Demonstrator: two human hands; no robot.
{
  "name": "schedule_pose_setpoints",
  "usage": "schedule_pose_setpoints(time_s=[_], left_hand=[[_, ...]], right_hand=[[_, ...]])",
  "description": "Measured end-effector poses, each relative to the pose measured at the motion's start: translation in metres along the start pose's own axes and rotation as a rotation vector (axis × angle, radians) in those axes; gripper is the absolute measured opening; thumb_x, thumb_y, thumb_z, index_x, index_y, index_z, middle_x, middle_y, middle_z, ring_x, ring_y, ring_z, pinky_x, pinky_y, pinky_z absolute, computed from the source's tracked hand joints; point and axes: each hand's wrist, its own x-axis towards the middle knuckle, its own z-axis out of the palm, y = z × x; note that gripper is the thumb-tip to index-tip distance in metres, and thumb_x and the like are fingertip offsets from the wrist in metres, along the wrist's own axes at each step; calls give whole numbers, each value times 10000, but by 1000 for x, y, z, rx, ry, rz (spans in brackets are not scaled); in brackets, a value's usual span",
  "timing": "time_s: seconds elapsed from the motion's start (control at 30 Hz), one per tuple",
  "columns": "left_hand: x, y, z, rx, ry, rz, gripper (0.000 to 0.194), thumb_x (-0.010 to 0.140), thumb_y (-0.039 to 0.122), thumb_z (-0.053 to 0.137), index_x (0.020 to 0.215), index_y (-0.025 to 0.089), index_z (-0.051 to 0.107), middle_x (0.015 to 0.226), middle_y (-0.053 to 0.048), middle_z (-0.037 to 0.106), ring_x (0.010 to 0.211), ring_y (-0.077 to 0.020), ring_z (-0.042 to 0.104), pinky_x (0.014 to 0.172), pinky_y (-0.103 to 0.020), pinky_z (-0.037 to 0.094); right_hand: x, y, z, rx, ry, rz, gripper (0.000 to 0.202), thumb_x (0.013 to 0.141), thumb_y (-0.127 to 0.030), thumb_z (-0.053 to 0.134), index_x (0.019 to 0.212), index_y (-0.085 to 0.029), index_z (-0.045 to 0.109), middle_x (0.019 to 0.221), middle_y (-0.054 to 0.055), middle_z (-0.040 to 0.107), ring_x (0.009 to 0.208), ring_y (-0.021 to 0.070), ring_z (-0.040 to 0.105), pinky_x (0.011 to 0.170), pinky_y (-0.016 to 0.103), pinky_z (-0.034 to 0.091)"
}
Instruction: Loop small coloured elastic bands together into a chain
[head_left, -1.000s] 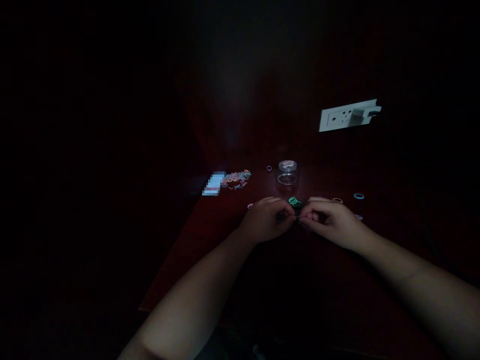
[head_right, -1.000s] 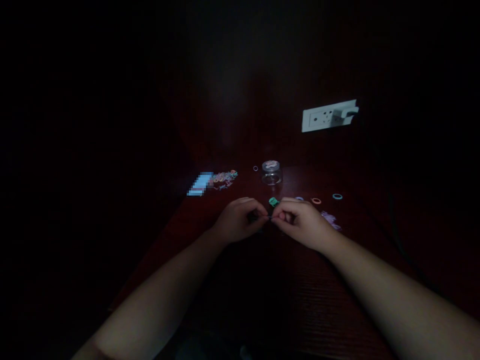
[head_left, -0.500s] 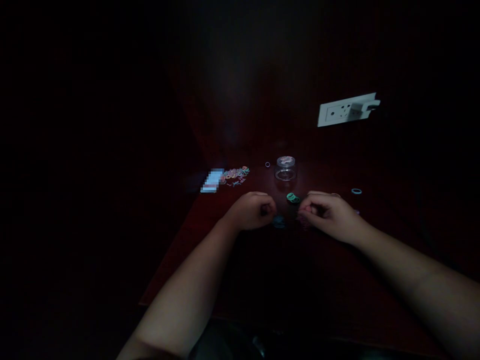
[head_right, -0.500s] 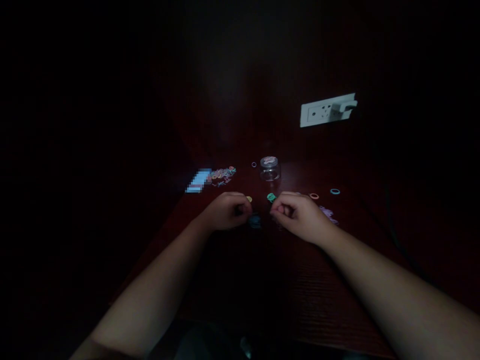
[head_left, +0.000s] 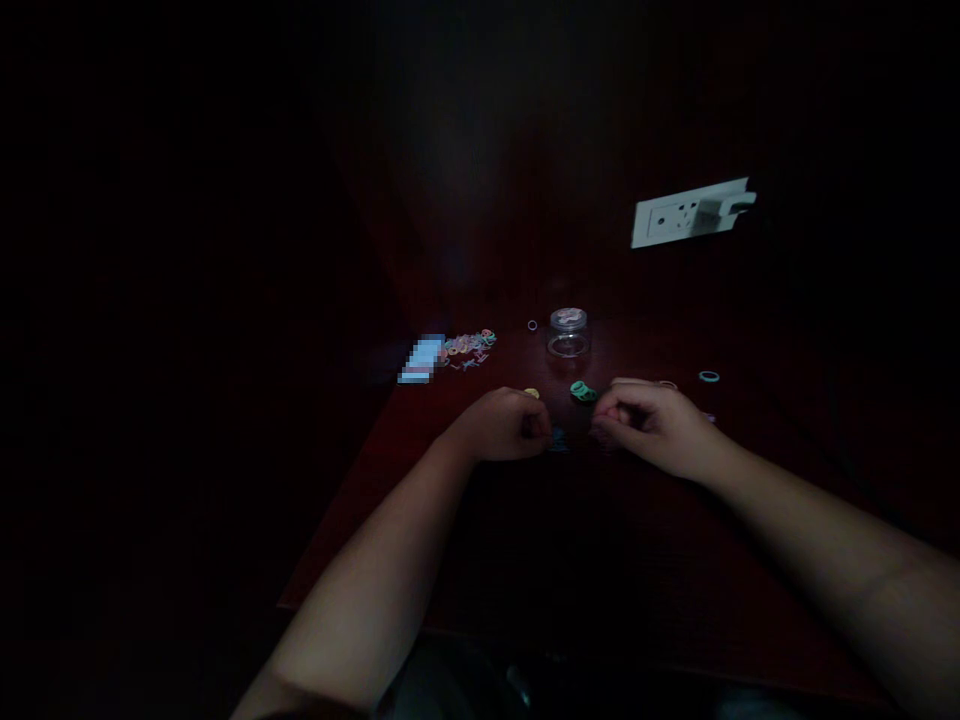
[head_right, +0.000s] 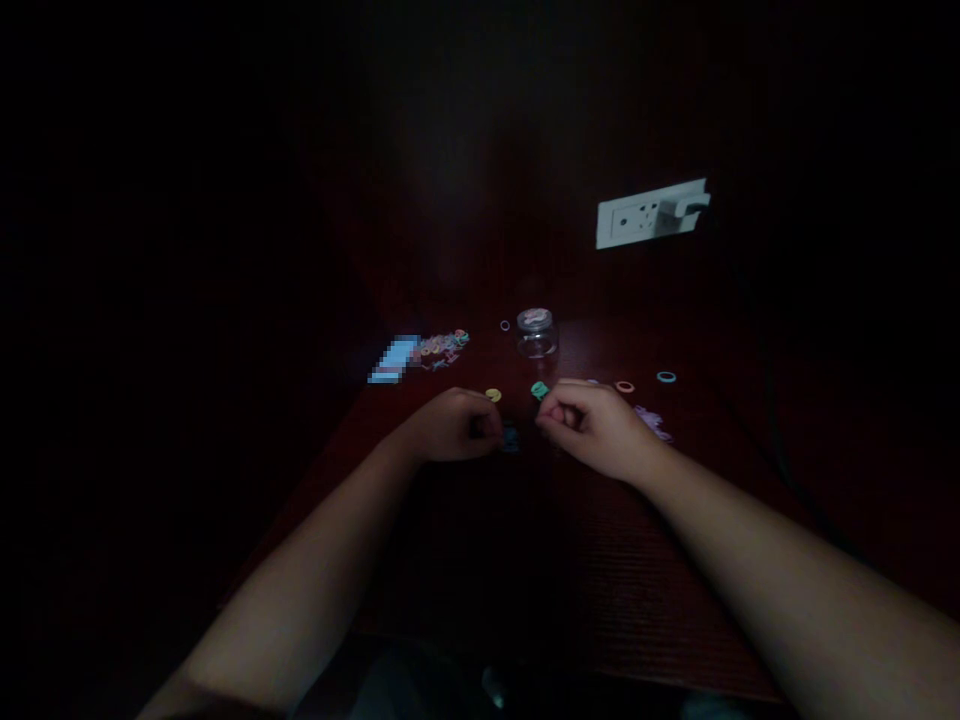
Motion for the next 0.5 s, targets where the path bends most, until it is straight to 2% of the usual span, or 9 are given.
schedule_pose_setpoints(time_s=[0.5], left_hand=[[1,2,-1,35,-24,-28,129,773,296,691,776,167,682,729,-1,679,645,-107,604,617,-237,435]], right_hand=[[0,0,0,30,-3,10,173,858,-291,620,728,-181,649,649,11,562,547,121,489,515,257,377]])
